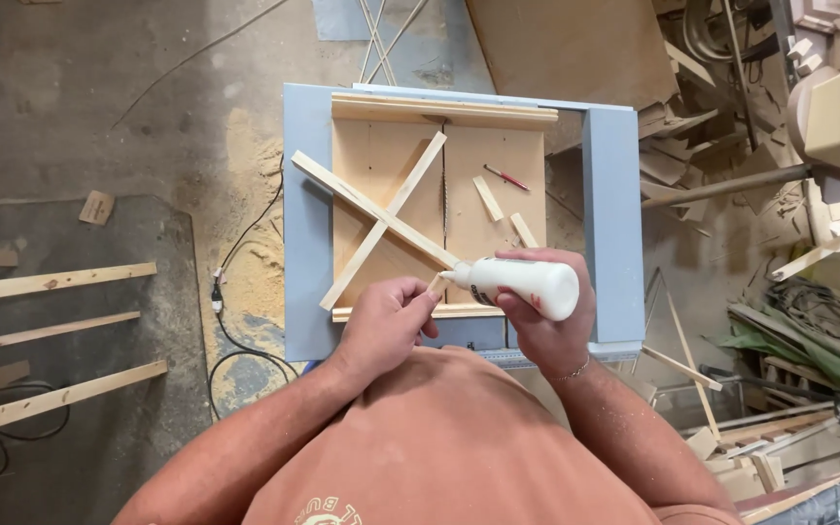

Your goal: Apply wood glue to wooden strips and assemble them into a cross shape.

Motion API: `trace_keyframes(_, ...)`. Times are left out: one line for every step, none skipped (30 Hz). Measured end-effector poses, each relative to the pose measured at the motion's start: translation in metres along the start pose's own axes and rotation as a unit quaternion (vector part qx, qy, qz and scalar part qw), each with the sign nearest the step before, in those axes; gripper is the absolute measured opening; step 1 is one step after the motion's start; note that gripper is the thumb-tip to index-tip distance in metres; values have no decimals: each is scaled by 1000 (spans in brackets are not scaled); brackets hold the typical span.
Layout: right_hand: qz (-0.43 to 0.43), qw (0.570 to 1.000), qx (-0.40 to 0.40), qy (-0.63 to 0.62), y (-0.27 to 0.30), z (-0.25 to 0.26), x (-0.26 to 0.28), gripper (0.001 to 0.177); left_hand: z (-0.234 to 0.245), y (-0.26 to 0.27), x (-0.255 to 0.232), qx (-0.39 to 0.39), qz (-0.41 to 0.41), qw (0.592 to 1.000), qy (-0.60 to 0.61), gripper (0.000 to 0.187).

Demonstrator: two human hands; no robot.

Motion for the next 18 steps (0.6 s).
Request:
trace_keyframes(2,1000,1,1,-1,0,0,50,0,-1,-2,0,-2,1000,1,21)
trace_keyframes(8,1000,15,-5,-1,-4,2,50,0,0,-2,-1,-1,1000,-6,21)
trace_keyframes(15,999,29,-10,0,-7,3,49,0,0,-3,-1,0,1000,-13,20)
trace_keyframes(15,999,30,-11,1,-6,0,49,0,1,-2,-2,0,1000,-12,20)
trace_keyframes(14,999,35,-12,2,-5,-3,49,-1,2,-2,-2,-3,1000,-15,20)
trace_keyframes(13,999,39,-13,3,-4,-6,48,-2,2,-2,-3,-6,1000,-18,20)
trace_keyframes(14,999,40,-14,0,-5,-3,48,0,3,-5,-4,-6,1000,-17,20)
trace_keyframes(8,999,37,-11,0,-4,0,48,0,6,-9,-4,-12,1000,-13,20)
trace_keyframes(2,999,35,-8,-1,-4,3,48,0,8,-12,-3,-18,1000,-8,20)
trace_keyframes(1,999,34,-7,0,-3,1,48,-1,8,-10,-2,-16,1000,-8,20)
trace_keyframes(6,999,43,-10,2,-5,1,48,-2,8,-8,-1,-15,1000,-15,20)
trace_keyframes(15,998,52,-14,1,-8,0,49,-1,6,-8,-3,-17,1000,-23,20)
trace_keyframes(17,998,52,-14,0,-7,0,49,-1,6,-8,-4,-19,1000,-23,20)
trace_keyframes(14,998,56,-10,1,-6,0,47,-2,8,-8,-2,-16,1000,-19,20)
trace_keyframes(10,998,61,-7,2,-6,-1,46,-3,8,-7,0,-13,1000,-15,20)
trace_keyframes(9,998,59,-6,1,-6,0,46,-4,7,-6,2,-12,1000,-16,20)
trace_keyframes(12,998,62,-8,1,-7,2,48,-4,6,-5,3,-11,1000,-26,21)
trace_keyframes(15,998,66,-10,0,-9,4,50,-5,5,-4,2,-9,999,-36,21)
Point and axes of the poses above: each hand's wrist, its own y-axis away from the middle knuckle, its own z-axis out of the back of the hand, x = y × z, the point moved 10 cm from there along -y, towards the middle knuckle, and after that the axes turned 2 degrees about x, right-handed, at the moved point
